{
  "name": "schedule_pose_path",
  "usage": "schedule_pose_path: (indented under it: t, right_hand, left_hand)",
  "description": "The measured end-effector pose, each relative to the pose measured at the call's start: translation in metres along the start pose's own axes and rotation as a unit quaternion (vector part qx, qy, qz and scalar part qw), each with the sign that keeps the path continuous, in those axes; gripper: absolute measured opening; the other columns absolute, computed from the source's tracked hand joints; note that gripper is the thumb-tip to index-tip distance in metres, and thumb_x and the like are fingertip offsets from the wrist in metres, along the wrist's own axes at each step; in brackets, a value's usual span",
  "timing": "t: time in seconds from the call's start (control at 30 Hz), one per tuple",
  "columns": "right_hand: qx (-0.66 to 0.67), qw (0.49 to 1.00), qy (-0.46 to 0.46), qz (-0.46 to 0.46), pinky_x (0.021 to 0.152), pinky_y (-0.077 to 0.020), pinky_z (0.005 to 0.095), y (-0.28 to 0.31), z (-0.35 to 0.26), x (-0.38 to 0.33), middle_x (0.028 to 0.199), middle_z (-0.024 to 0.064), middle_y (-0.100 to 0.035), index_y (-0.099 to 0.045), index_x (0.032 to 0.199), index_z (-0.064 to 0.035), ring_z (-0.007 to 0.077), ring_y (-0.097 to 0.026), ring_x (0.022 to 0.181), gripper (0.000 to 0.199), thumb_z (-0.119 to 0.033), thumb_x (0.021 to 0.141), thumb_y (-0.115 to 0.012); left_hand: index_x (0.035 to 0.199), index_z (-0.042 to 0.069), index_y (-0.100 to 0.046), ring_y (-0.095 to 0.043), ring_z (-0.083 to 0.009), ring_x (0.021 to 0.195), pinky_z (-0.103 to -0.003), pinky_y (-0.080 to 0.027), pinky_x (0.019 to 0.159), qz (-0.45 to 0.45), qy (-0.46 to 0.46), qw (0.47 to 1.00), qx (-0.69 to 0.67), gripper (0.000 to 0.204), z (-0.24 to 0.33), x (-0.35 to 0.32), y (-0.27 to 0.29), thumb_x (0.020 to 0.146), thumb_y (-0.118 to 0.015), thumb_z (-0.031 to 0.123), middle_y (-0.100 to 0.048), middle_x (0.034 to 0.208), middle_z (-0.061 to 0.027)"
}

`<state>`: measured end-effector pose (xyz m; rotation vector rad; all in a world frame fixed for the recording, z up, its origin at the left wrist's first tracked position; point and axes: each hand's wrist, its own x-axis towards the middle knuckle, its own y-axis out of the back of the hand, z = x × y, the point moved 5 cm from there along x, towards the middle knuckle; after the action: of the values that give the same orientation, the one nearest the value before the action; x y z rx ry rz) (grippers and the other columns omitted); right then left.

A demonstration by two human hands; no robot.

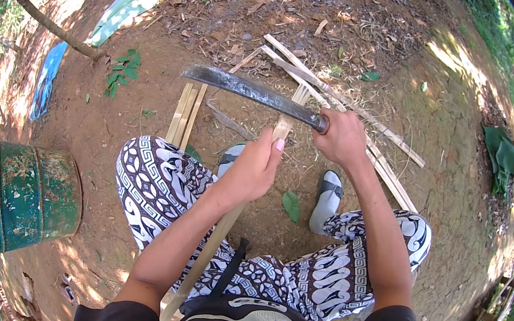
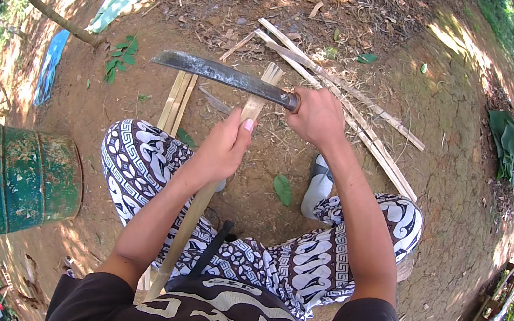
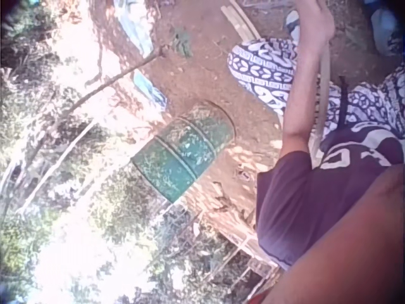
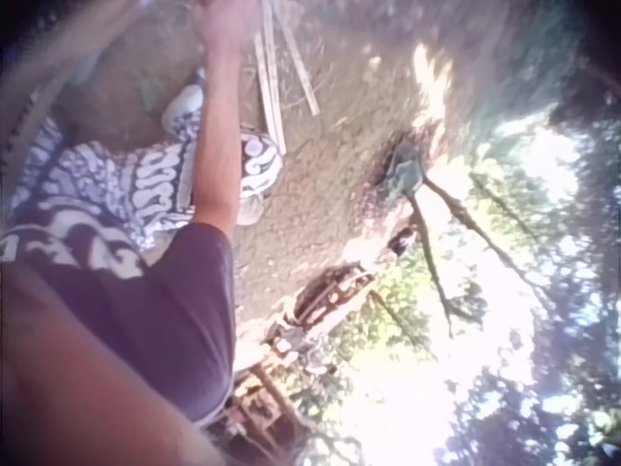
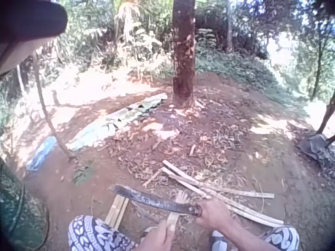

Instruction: The person uses a machete to shave and smooth a long piece of bamboo, holding the stick with one hand and carving thin layers off with the other.

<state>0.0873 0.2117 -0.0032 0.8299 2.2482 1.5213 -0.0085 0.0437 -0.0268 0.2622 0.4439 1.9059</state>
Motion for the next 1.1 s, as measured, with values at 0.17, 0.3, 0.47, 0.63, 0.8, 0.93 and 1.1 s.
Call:
schedule_pose_path:
  t: [0.17,0.3,0.47,0.63,0.8,0.93,1.1]
  right_hand:
    - [-0.063,0.998,0.001,-0.021,0.071,-0.0550,0.0523,-0.004,0.027,0.016,0.072,0.0215,-0.068,-0.069,0.079,-0.0050,0.0414,-0.068,0.071,0.015,-0.017,0.074,-0.062]
    - [-0.048,0.969,-0.234,0.064,0.073,-0.0542,0.0533,0.006,0.108,0.024,0.077,0.0247,-0.069,-0.070,0.085,0.0006,0.0423,-0.068,0.072,0.023,-0.018,0.083,-0.056]
    - [0.070,0.978,-0.173,0.089,0.072,-0.0523,0.0525,0.010,0.067,0.017,0.072,0.0258,-0.066,-0.068,0.082,0.0003,0.0427,-0.067,0.069,0.021,-0.018,0.083,-0.057]
    - [0.117,0.989,-0.041,0.080,0.061,-0.0489,0.0478,0.014,0.002,0.001,0.061,0.0234,-0.057,-0.064,0.073,-0.0006,0.0417,-0.062,0.062,0.016,-0.017,0.075,-0.063]
    - [0.023,0.999,-0.018,0.035,0.064,-0.0520,0.0494,0.012,-0.009,-0.008,0.062,0.0209,-0.061,-0.065,0.075,-0.0047,0.0420,-0.063,0.063,0.012,-0.016,0.072,-0.064]
    - [-0.018,1.000,-0.005,-0.011,0.067,-0.0544,0.0507,0.008,-0.010,-0.005,0.064,0.0203,-0.063,-0.066,0.075,-0.0057,0.0419,-0.065,0.067,0.012,-0.016,0.070,-0.065]
    - [0.002,0.997,-0.061,0.045,0.072,-0.0551,0.0505,-0.020,0.040,0.016,0.075,0.0252,-0.067,-0.071,0.085,-0.0054,0.0422,-0.068,0.076,0.018,-0.019,0.076,-0.062]
  left_hand:
    - [0.103,-0.001,-0.044,-0.058,-0.0306,0.060,-0.043,-0.043,0.057,-0.007,0.037,0.998,0.058,0.027,0.011,-0.007,-0.001,0.108,-0.038,0.024,-0.055,0.068,-0.0168]
    - [0.104,-0.001,-0.044,-0.058,-0.0310,0.059,-0.045,-0.042,0.057,-0.016,0.044,0.999,0.026,0.026,0.011,-0.004,-0.001,0.108,-0.039,0.025,-0.054,0.068,-0.0164]
    - [0.110,0.000,-0.046,-0.055,-0.0212,0.057,-0.037,-0.044,0.051,0.000,0.053,0.997,-0.052,0.029,-0.001,0.005,0.014,0.109,-0.038,0.028,-0.055,0.073,-0.0101]
    - [0.117,0.002,-0.048,-0.052,-0.0091,0.055,-0.025,-0.048,0.049,-0.091,0.146,0.955,-0.243,0.032,0.008,0.002,0.010,0.110,-0.036,0.031,-0.057,0.080,-0.0036]
    - [0.116,0.000,-0.049,-0.052,-0.0090,0.055,-0.026,-0.047,0.049,-0.086,0.138,0.962,-0.219,0.033,0.017,0.001,0.009,0.109,-0.038,0.030,-0.057,0.078,-0.0034]
    - [0.113,0.000,-0.051,-0.051,-0.0089,0.057,-0.026,-0.044,0.048,-0.043,0.058,0.993,-0.099,0.031,-0.006,0.000,0.003,0.109,-0.040,0.028,-0.055,0.074,-0.0013]
    - [0.110,0.001,-0.052,-0.044,-0.0048,0.051,-0.024,-0.039,0.045,-0.009,-0.019,0.999,-0.024,0.028,-0.007,-0.001,0.003,0.108,-0.041,0.027,-0.050,0.071,0.0014]
